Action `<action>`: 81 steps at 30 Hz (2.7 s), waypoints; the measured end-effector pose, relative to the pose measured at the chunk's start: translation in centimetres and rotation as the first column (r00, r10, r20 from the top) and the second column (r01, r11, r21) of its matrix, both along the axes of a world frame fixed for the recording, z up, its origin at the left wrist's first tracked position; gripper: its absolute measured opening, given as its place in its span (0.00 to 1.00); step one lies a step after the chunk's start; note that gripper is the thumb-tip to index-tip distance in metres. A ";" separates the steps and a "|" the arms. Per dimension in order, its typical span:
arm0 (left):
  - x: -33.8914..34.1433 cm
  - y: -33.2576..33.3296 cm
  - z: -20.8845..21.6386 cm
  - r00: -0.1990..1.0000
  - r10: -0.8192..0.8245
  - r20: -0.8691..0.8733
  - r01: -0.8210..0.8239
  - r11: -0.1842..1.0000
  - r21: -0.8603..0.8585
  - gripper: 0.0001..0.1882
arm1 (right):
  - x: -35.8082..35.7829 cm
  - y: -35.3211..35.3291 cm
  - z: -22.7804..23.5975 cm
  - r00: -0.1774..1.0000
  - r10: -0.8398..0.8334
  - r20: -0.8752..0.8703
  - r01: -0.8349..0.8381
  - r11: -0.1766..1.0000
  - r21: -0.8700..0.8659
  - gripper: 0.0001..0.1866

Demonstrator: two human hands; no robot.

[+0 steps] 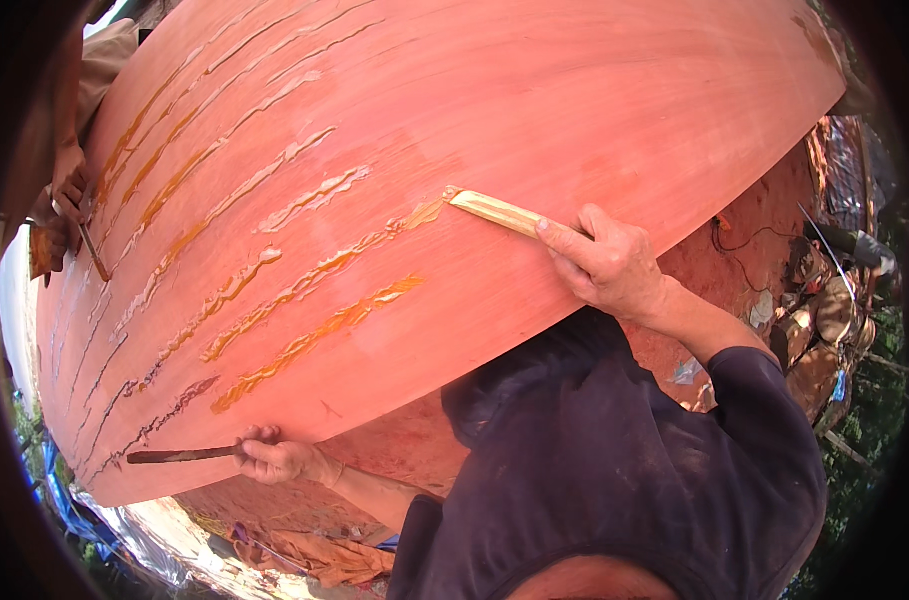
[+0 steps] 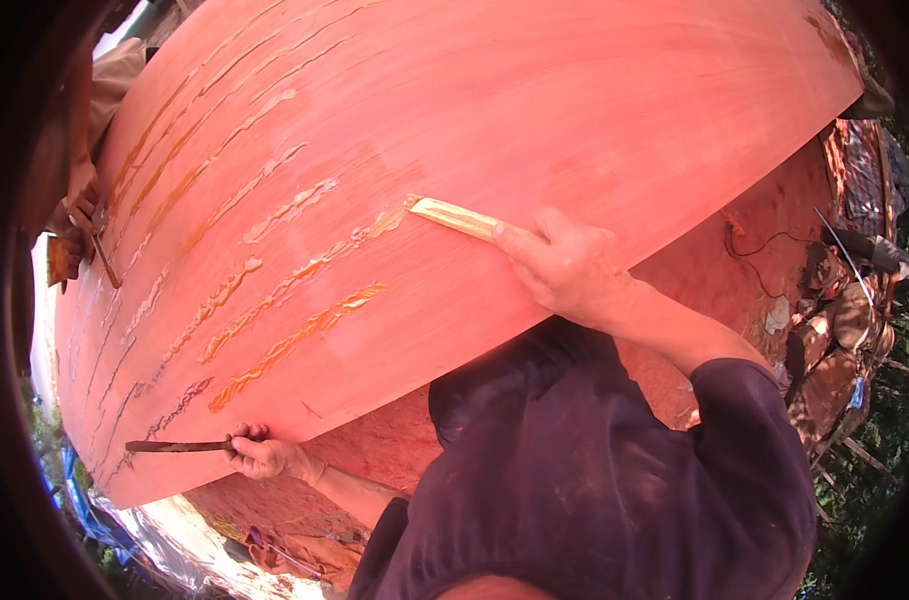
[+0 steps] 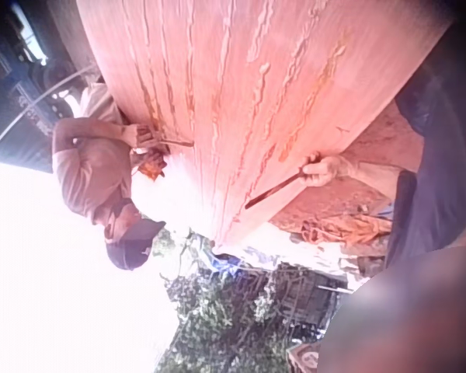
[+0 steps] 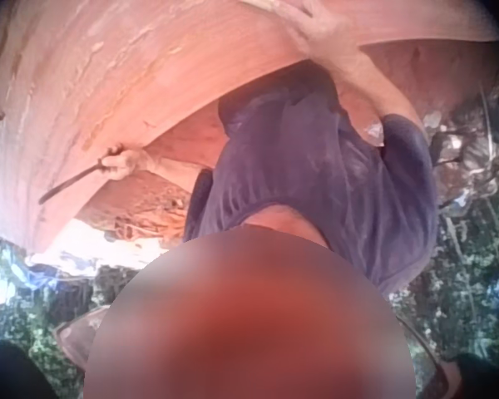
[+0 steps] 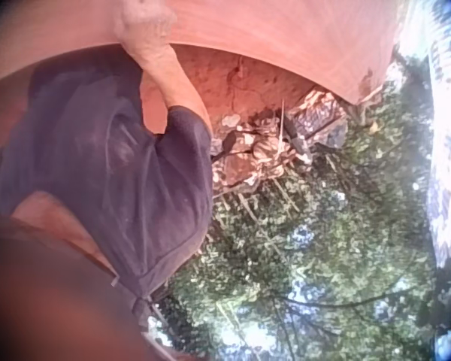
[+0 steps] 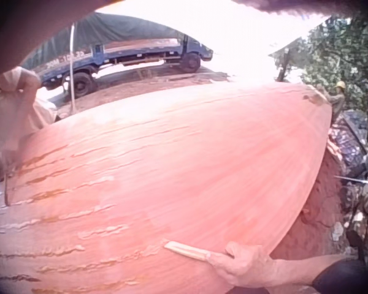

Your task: The person uses a putty knife to spread a beige paste into horizontal lines on a large red board. Another person works nearby on the same board. The camera wearer repeatedly applies and smooths the paste along the surface.

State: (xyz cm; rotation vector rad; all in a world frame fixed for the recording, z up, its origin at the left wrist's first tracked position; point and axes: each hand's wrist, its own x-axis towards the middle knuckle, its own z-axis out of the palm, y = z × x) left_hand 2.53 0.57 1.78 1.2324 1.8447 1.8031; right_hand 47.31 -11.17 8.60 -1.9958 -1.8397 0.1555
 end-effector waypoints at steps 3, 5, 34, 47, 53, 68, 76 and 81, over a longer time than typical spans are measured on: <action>0.2 -0.2 0.3 1.000 0.000 0.003 0.000 1.000 -0.017 0.14 | 0.5 -0.2 0.8 0.998 -0.026 -0.061 0.025 1.000 -0.013 0.16; 0.3 -0.1 0.4 1.000 0.010 0.008 -0.010 1.000 -0.029 0.14 | 0.3 -0.1 0.7 0.978 -0.007 -0.208 0.019 0.998 0.053 0.15; 0.2 0.1 0.1 1.000 0.002 -0.011 -0.002 1.000 -0.001 0.14 | -1.9 0.0 -1.6 0.990 -0.034 -0.135 0.056 0.986 0.158 0.16; 0.2 0.1 0.1 0.999 0.006 -0.032 -0.005 1.000 0.014 0.14 | -0.5 -1.8 -2.1 0.984 -0.141 -0.109 0.164 0.955 0.248 0.16; 0.6 0.0 0.4 1.000 0.025 -0.007 -0.025 0.999 -0.024 0.14 | -1.2 -2.6 -1.5 0.983 -0.149 -0.105 0.155 0.987 0.051 0.17; 0.6 -0.3 0.3 0.999 0.030 0.014 -0.030 0.999 -0.021 0.14 | -0.6 -1.4 -0.7 0.986 -0.055 -0.158 0.071 0.993 0.098 0.18; 1.1 -0.3 0.5 0.999 0.036 0.027 -0.035 0.999 -0.029 0.14 | 0.3 -0.4 0.3 0.993 -0.030 -0.111 0.037 0.997 0.065 0.16; 1.6 -0.3 0.9 0.998 0.039 0.054 -0.037 0.999 -0.030 0.13 | 2.2 1.3 0.4 0.768 -0.087 -0.634 0.071 0.996 -0.050 0.10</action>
